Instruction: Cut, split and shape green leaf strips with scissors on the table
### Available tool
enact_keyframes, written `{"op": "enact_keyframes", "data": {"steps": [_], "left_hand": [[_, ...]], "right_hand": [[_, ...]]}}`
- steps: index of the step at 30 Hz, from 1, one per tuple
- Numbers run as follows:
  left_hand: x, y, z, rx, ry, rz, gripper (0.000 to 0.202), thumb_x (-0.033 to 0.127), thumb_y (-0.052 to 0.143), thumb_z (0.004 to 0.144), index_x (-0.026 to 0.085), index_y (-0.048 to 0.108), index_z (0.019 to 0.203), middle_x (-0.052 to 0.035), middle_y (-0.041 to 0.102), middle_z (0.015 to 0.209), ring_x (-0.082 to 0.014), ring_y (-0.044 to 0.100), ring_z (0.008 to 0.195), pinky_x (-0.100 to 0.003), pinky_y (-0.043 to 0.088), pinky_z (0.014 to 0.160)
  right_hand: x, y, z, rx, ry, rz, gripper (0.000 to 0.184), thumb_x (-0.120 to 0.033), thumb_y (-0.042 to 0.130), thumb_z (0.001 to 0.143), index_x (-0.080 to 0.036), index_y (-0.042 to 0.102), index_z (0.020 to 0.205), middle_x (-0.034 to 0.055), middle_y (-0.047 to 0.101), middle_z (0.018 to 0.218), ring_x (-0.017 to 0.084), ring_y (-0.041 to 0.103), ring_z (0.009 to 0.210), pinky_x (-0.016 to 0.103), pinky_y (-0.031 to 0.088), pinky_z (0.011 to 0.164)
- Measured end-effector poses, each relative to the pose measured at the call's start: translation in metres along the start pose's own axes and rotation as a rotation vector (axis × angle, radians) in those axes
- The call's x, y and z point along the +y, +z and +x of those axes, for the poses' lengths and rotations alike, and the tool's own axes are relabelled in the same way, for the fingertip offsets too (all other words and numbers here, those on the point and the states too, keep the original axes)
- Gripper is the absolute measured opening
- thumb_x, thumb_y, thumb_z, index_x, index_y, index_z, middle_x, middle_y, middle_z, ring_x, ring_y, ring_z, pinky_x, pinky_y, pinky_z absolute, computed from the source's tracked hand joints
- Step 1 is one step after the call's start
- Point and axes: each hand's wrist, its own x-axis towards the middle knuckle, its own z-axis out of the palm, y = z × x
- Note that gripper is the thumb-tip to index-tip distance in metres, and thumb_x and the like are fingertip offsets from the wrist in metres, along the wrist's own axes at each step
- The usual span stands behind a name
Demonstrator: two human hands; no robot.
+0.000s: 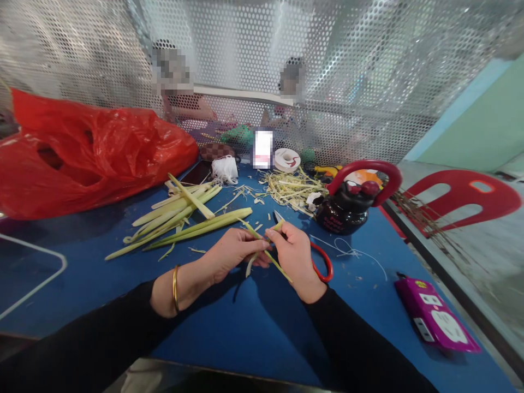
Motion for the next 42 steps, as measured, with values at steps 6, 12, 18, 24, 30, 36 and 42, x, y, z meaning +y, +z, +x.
{"op": "enact_keyframes", "data": {"steps": [6, 12, 18, 24, 30, 36, 42], "left_hand": [[-0.005, -0.002, 0.001, -0.043, 0.049, 0.015, 0.008, 0.016, 0.067, 0.076, 0.01, 0.071, 0.072, -0.0066, 0.071, 0.06, -0.0146, 0.068, 0.057, -0.027, 0.054, 0.066], [-0.003, -0.005, 0.002, -0.011, 0.026, -0.126, 0.012, 0.02, 0.067, 0.079, 0.009, 0.071, 0.077, -0.0087, 0.073, 0.065, -0.0166, 0.07, 0.06, -0.029, 0.055, 0.071], [0.008, -0.011, 0.004, 0.076, 0.128, -0.323, 0.016, 0.015, 0.055, 0.084, 0.011, 0.07, 0.087, -0.0102, 0.075, 0.076, -0.016, 0.071, 0.071, -0.028, 0.053, 0.08], [0.009, -0.01, 0.003, 0.101, 0.239, -0.29, 0.016, 0.012, 0.065, 0.075, 0.011, 0.069, 0.091, -0.0072, 0.074, 0.079, -0.0129, 0.067, 0.067, -0.022, 0.051, 0.067], [0.0, -0.006, 0.005, 0.038, 0.274, -0.225, 0.021, 0.02, 0.07, 0.072, 0.01, 0.067, 0.09, -0.0018, 0.068, 0.065, -0.0076, 0.051, 0.046, -0.02, 0.039, 0.045], [-0.002, -0.006, 0.004, 0.091, 0.245, -0.265, 0.016, 0.017, 0.069, 0.071, 0.011, 0.068, 0.086, -0.0018, 0.068, 0.068, -0.011, 0.056, 0.049, -0.023, 0.044, 0.045], [-0.001, -0.008, 0.006, 0.095, 0.165, -0.281, 0.011, 0.011, 0.067, 0.073, 0.011, 0.068, 0.085, -0.0057, 0.072, 0.07, -0.0124, 0.062, 0.053, -0.023, 0.049, 0.052]], "right_hand": [[0.001, 0.001, -0.001, 0.035, 0.023, 0.036, 0.016, -0.029, 0.067, 0.073, -0.018, 0.062, 0.063, -0.0027, 0.058, 0.06, 0.014, 0.048, 0.059, 0.028, 0.038, 0.059], [-0.006, -0.001, 0.006, 0.013, 0.059, 0.139, 0.024, -0.039, 0.064, 0.076, -0.018, 0.065, 0.064, -0.0003, 0.062, 0.063, 0.016, 0.055, 0.063, 0.029, 0.044, 0.064], [-0.008, -0.003, 0.008, 0.041, 0.255, 0.422, 0.018, -0.026, 0.075, 0.058, -0.019, 0.068, 0.072, 0.001, 0.068, 0.073, 0.015, 0.061, 0.065, 0.029, 0.048, 0.067], [-0.017, 0.004, -0.007, -0.267, 0.285, 0.361, 0.017, -0.032, 0.074, 0.066, -0.016, 0.072, 0.072, 0.0043, 0.07, 0.072, 0.018, 0.063, 0.067, 0.032, 0.05, 0.071], [-0.019, 0.011, -0.015, -0.287, 0.186, 0.213, 0.026, -0.04, 0.07, 0.073, -0.017, 0.065, 0.062, 0.0001, 0.062, 0.064, 0.014, 0.056, 0.062, 0.029, 0.047, 0.067], [-0.019, 0.008, -0.015, -0.355, 0.056, 0.087, 0.027, -0.031, 0.06, 0.08, -0.019, 0.057, 0.056, -0.0022, 0.055, 0.059, 0.014, 0.05, 0.061, 0.027, 0.041, 0.065], [-0.022, 0.007, -0.019, -0.402, -0.059, -0.138, 0.027, -0.026, 0.052, 0.085, -0.02, 0.054, 0.059, -0.0013, 0.057, 0.06, 0.015, 0.053, 0.061, 0.028, 0.041, 0.063]]}}
